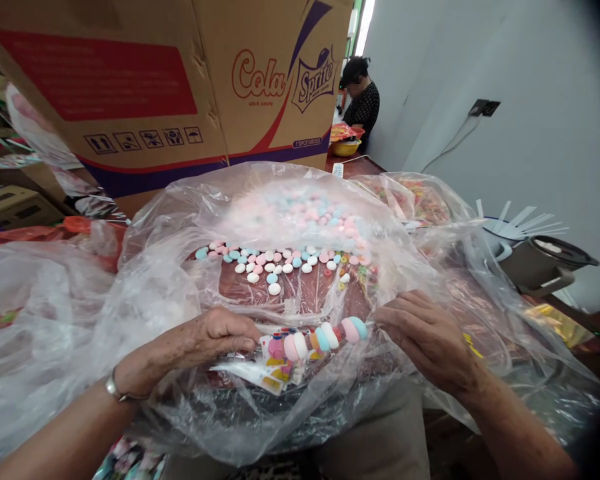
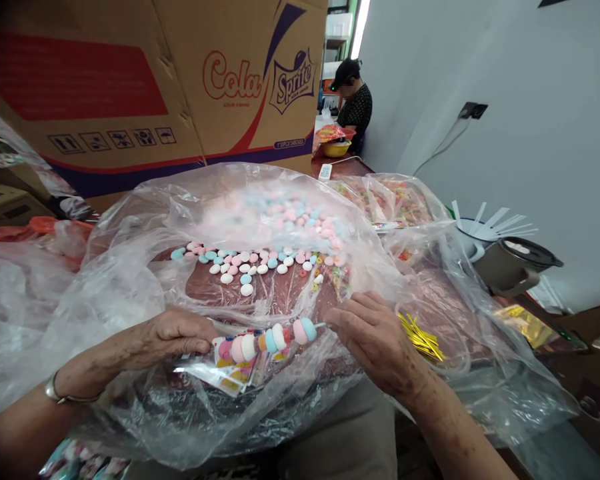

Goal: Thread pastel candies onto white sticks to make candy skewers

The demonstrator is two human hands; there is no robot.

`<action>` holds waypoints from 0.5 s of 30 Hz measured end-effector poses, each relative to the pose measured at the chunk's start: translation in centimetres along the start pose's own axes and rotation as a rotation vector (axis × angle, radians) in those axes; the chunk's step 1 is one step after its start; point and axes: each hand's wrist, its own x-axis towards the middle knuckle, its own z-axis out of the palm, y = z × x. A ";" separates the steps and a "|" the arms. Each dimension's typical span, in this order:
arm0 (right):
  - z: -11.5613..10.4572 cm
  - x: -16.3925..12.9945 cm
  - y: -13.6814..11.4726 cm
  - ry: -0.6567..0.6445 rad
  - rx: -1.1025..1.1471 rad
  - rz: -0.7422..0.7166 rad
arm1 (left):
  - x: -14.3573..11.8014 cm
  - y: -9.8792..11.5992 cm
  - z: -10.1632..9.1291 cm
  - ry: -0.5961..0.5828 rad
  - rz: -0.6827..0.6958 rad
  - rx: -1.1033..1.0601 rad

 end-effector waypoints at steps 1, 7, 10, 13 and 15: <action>0.1 0.0 0.0 -0.008 0.010 0.004 | 0.0 -0.1 0.0 -0.006 -0.010 -0.015; 0.9 -0.5 0.0 -0.021 0.037 0.031 | 0.2 -0.3 0.0 -0.022 -0.056 -0.126; 1.1 -0.6 -0.1 -0.021 0.029 0.037 | 0.3 -0.1 0.0 -0.045 -0.063 -0.144; 1.2 -0.5 -0.3 -0.025 -0.015 0.050 | 0.5 0.0 0.2 -0.046 -0.079 -0.125; 1.3 -0.4 -0.6 -0.030 -0.044 0.062 | 0.5 -0.2 0.3 -0.038 -0.073 -0.097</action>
